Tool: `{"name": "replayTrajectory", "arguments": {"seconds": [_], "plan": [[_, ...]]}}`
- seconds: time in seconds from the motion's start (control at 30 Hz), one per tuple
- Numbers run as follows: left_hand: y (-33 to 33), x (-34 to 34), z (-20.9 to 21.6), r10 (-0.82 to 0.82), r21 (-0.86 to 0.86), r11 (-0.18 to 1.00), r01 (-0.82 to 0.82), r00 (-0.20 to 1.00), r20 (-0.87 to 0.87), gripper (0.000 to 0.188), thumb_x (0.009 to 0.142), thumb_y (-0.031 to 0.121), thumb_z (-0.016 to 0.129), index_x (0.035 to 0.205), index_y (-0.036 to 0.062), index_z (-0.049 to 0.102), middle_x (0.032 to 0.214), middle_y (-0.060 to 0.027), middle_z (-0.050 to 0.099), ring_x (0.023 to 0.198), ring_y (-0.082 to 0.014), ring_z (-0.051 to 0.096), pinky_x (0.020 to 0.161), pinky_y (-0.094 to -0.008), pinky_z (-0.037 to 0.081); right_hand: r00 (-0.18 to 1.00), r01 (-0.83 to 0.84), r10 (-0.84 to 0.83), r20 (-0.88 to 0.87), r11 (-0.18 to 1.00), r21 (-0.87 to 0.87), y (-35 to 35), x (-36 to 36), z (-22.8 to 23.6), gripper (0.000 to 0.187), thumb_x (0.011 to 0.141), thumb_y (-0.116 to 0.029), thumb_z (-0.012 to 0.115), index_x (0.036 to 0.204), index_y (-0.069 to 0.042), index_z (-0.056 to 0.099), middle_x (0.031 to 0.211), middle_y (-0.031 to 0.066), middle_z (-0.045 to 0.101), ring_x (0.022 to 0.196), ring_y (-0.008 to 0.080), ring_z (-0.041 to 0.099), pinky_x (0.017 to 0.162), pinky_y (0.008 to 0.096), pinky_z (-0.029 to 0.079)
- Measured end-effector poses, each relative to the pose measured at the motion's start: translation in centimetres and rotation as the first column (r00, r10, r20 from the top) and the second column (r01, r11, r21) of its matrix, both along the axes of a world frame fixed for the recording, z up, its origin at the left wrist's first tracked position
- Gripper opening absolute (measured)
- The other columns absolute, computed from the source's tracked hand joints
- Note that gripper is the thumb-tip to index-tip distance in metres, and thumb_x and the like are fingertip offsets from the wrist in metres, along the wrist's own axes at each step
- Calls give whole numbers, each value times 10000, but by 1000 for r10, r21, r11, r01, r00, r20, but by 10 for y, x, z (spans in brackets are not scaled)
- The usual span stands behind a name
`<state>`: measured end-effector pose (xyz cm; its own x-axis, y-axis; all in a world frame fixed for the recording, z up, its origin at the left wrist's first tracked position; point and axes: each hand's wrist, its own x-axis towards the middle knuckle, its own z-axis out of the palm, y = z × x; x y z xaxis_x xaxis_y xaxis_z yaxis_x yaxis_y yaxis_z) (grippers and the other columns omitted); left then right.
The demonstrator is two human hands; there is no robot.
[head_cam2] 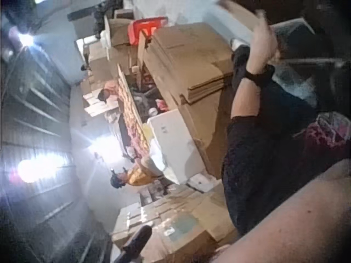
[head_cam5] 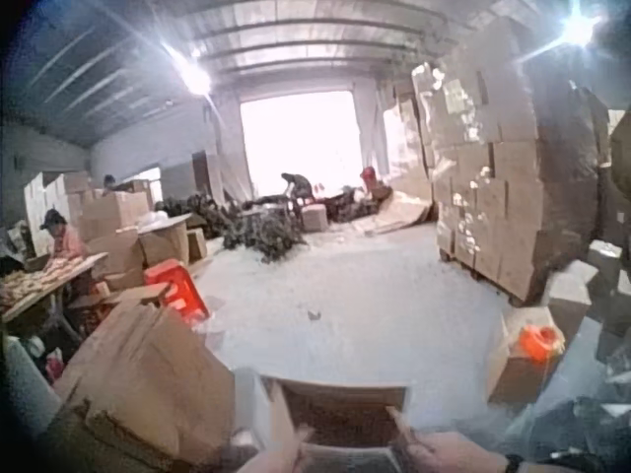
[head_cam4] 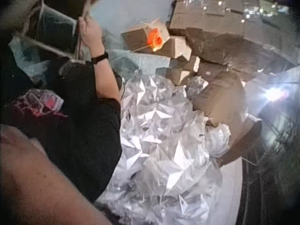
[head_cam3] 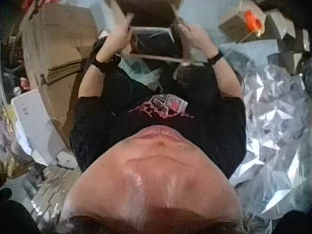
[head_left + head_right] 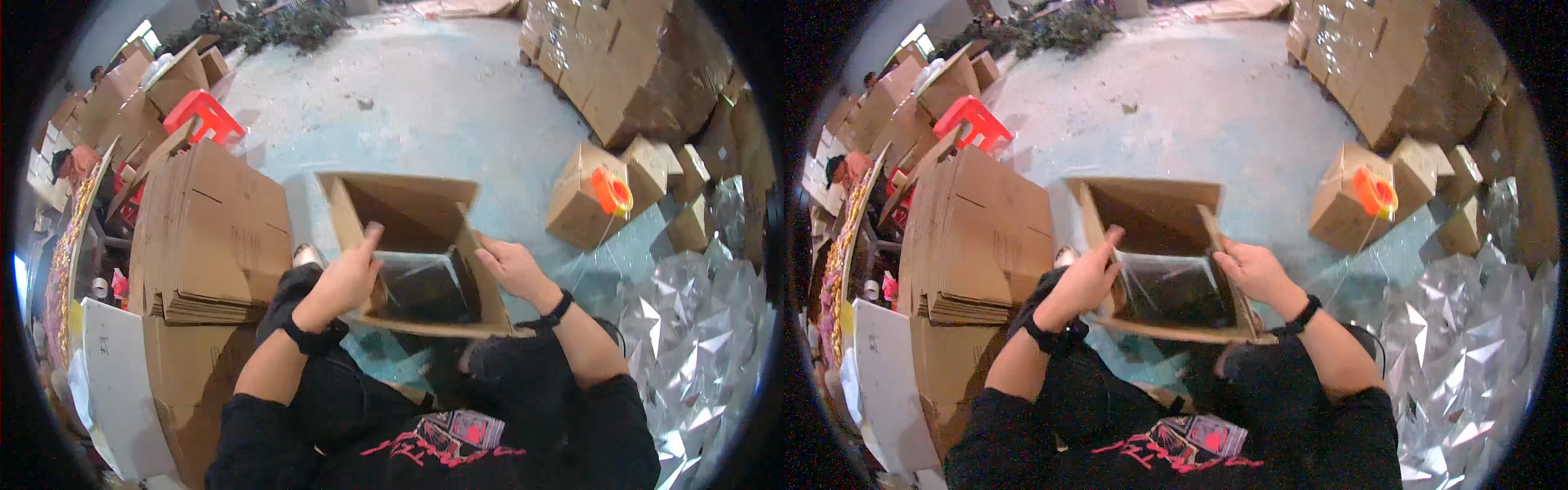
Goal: Untying, re-bundling, and unfolding cardboard boxes in a warehouse setting.
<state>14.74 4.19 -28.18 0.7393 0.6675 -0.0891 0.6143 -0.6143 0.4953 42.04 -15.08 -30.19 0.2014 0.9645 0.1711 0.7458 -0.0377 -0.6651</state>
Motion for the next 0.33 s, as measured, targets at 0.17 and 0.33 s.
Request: {"name": "replayTrajectory", "arguments": {"seconds": [0.17, 0.33], "plan": [[5, 8, -10, -200, 204, 952, 227, 969, -145, 350, 962, 160, 551, 1276, 6, 575, 1155, -301, 562, 919, -483, 608, 824, -501, 528, 949, -58, 35, -314, 996, -65, 21, -4, -46, 594, 1074, -407, 407, 1442, 57, 440, 1394, 252, 558, 1284, 338, 556, 1074, 341, 419], [22, 3, 11, -487, -120, 872, 474, 864, -129, 487, 910, 311, 681, 1320, 76, 564, 1152, -245, 560, 952, -465, 635, 822, -471, 539, 722, 66, -53, -690, 998, -9, 9, 22, -53, 675, 1086, -407, 384, 1548, 59, 224, 1499, 157, 472, 1401, 224, 429, 1177, 340, 296]]}}
